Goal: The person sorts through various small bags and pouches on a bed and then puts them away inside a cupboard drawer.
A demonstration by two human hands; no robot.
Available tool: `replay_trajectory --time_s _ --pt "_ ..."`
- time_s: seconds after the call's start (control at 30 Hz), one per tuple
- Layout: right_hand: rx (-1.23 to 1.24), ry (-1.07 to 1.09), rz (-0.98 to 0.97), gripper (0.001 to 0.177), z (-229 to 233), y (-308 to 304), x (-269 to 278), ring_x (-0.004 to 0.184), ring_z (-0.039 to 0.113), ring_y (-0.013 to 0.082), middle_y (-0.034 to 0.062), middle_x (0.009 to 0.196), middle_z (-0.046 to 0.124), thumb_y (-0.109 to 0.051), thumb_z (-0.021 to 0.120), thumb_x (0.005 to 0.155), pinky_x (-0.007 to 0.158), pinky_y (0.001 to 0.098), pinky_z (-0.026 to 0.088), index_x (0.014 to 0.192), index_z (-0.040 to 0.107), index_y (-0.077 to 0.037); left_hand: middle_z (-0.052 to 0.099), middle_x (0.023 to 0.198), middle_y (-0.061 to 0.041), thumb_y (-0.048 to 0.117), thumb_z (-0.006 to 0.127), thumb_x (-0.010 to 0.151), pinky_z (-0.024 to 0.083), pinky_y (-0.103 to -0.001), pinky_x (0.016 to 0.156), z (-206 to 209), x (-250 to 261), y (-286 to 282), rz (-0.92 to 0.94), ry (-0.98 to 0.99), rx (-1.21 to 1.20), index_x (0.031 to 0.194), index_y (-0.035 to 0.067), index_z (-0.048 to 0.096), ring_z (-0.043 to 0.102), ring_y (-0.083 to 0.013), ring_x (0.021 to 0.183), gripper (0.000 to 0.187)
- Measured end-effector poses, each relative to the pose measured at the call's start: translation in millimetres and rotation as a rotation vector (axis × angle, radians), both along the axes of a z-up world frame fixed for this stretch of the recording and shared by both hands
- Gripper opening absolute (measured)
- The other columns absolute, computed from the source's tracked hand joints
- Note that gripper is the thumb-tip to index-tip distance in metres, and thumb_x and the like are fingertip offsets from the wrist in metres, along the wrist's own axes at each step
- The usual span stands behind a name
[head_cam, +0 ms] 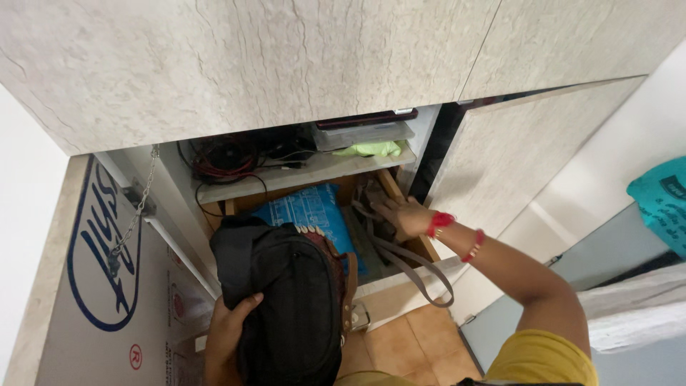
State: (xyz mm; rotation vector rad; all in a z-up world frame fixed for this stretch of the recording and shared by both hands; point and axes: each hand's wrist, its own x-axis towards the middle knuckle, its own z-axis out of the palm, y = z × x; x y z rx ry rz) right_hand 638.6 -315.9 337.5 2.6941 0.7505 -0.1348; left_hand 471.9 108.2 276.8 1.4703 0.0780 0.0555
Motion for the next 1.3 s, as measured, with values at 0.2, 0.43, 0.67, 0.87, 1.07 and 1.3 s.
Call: replay_trajectory --time_s 0.2,0.43,0.67,0.87,1.07,1.3 --pt "0.145 0.486 -0.24 0.093 44.5 13.3 -70.7 0.109 0.07 0.0333 0.0227 0.118 0.069 -0.065 0.07 0.089 0.092 0.0368 0.054 0.157 0.034 -0.013 0.076 0.114 -0.018 0.018 0.072 0.08 0.052 -0.034 0.092 -3.1 -1.3 2.3 -0.022 0.018 -0.012 0.119 -0.012 0.068 0.072 -0.0283 0.102 0.049" --pt "0.474 0.697 0.118 0.035 32.2 -12.0 -43.0 0.084 0.073 0.0193 0.007 0.105 0.08 -0.022 0.069 0.088 0.075 0.0328 0.059 0.12 0.076 -0.011 0.077 0.114 -0.019 0.02 0.072 0.08 0.053 -0.035 0.093 -7.8 -7.9 2.3 0.013 0.061 0.086 0.121 -0.011 0.067 0.073 -0.0304 0.103 0.051" --pt "0.936 0.352 -0.256 0.022 49.6 -1.4 -28.5 0.068 0.066 0.0137 0.0025 0.098 0.078 -0.022 0.067 0.096 0.065 0.0282 0.053 0.117 0.073 -0.017 0.075 0.116 -0.019 0.019 0.073 0.079 0.051 -0.036 0.092 -4.9 -17.7 -1.5 0.003 0.006 -0.008 0.121 -0.011 0.068 0.071 -0.0301 0.104 0.052" --pt "0.539 0.287 0.091 0.042 6.2 -1.7 -31.4 0.073 0.064 0.0121 0.0163 0.094 0.077 -0.006 0.068 0.085 0.07 0.0261 0.051 0.123 0.08 -0.017 0.076 0.116 -0.02 0.018 0.073 0.08 0.051 -0.036 0.093 -4.0 -20.4 -0.8 0.009 0.054 0.011 0.121 -0.011 0.069 0.072 -0.0315 0.104 0.051" --pt "0.786 -0.12 -0.269 0.029 33.7 3.1 -4.5 0.059 0.065 0.0196 0.0208 0.087 0.077 -0.013 0.061 0.1 0.063 0.0302 0.053 0.126 0.075 -0.018 0.073 0.122 -0.018 0.018 0.073 0.08 0.05 -0.035 0.095 -8.2 -23.9 -1.2 -0.012 -0.054 -0.006 0.125 -0.01 0.066 0.069 -0.03 0.108 0.054" --pt "0.708 -0.528 0.176 0.039 -36.2 14.7 56.1 0.075 0.071 0.0364 0.0217 0.09 0.072 -0.002 0.06 0.08 0.087 0.0505 0.053 0.119 0.063 -0.001 0.074 0.122 -0.018 0.018 0.073 0.079 0.05 -0.035 0.096 -3.8 -29.0 -3.2 0.015 -0.024 0.029 0.126 -0.009 0.065 0.07 -0.0297 0.109 0.055"
